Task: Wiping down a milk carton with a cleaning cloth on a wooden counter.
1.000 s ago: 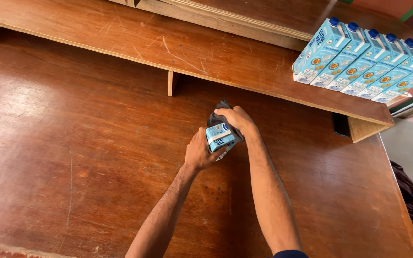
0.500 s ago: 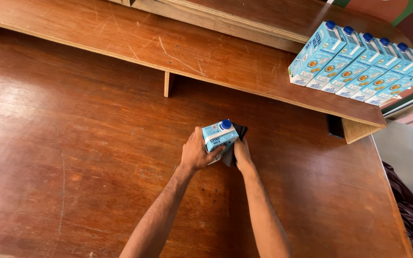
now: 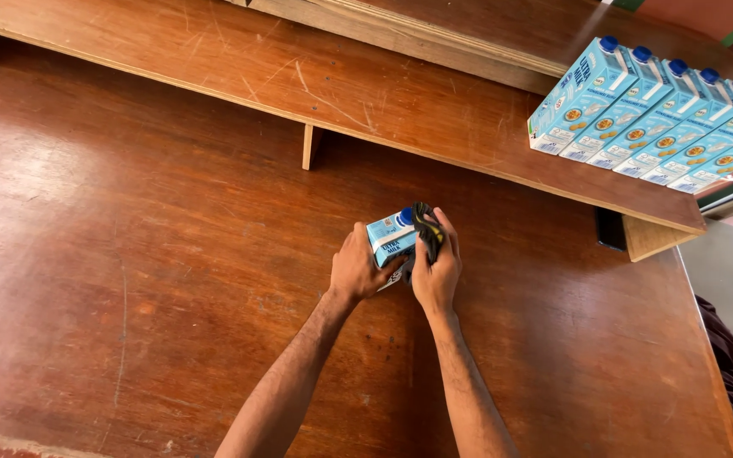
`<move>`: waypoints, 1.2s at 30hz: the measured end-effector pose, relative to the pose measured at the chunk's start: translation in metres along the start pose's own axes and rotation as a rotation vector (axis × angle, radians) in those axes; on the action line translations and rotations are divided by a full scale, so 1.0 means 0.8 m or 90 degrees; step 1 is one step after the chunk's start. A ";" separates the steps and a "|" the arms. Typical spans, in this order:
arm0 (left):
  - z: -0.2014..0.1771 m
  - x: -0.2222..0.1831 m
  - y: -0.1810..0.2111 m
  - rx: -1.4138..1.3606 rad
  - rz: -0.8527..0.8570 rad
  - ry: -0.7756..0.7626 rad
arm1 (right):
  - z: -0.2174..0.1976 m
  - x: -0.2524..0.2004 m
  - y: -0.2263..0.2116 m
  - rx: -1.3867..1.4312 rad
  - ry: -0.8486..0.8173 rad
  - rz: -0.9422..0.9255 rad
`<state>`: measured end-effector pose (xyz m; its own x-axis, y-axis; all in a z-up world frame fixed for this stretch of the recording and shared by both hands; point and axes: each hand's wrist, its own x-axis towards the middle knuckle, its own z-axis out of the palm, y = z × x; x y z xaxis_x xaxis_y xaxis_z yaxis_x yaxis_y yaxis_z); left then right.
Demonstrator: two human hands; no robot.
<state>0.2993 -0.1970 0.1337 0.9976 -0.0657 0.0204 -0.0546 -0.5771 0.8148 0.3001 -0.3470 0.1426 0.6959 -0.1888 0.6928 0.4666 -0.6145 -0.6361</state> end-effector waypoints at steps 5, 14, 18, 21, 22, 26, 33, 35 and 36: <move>0.019 0.002 -0.015 0.021 0.026 0.001 | -0.020 -0.029 -0.004 -0.086 -0.022 -0.143; 0.001 -0.010 -0.009 -0.039 0.003 -0.037 | 0.016 -0.056 -0.079 -0.219 -0.080 -0.332; -0.005 -0.013 0.009 0.167 0.098 -0.091 | 0.031 -0.030 -0.053 -0.221 -0.077 -0.325; 0.020 -0.003 -0.018 0.162 0.137 0.023 | 0.048 -0.008 -0.028 -0.293 -0.097 -0.253; 0.025 0.000 -0.022 0.162 0.133 0.026 | 0.057 -0.002 -0.021 -0.290 -0.100 -0.256; 0.062 0.015 -0.052 0.164 0.103 0.038 | 0.087 0.036 0.020 -0.373 -0.305 -0.043; 0.037 0.000 -0.018 0.067 0.089 0.074 | 0.098 0.100 -0.003 -0.432 -0.462 0.079; 0.035 -0.001 -0.017 0.058 0.080 0.069 | 0.101 0.107 -0.009 -0.433 -0.461 0.076; 0.035 -0.001 -0.016 0.049 0.071 0.065 | 0.101 0.110 -0.012 -0.434 -0.461 0.072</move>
<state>0.2979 -0.2123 0.1071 0.9840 -0.0527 0.1703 -0.1650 -0.6314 0.7577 0.4012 -0.2959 0.1822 0.9876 0.0990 0.1216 0.1219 -0.9726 -0.1980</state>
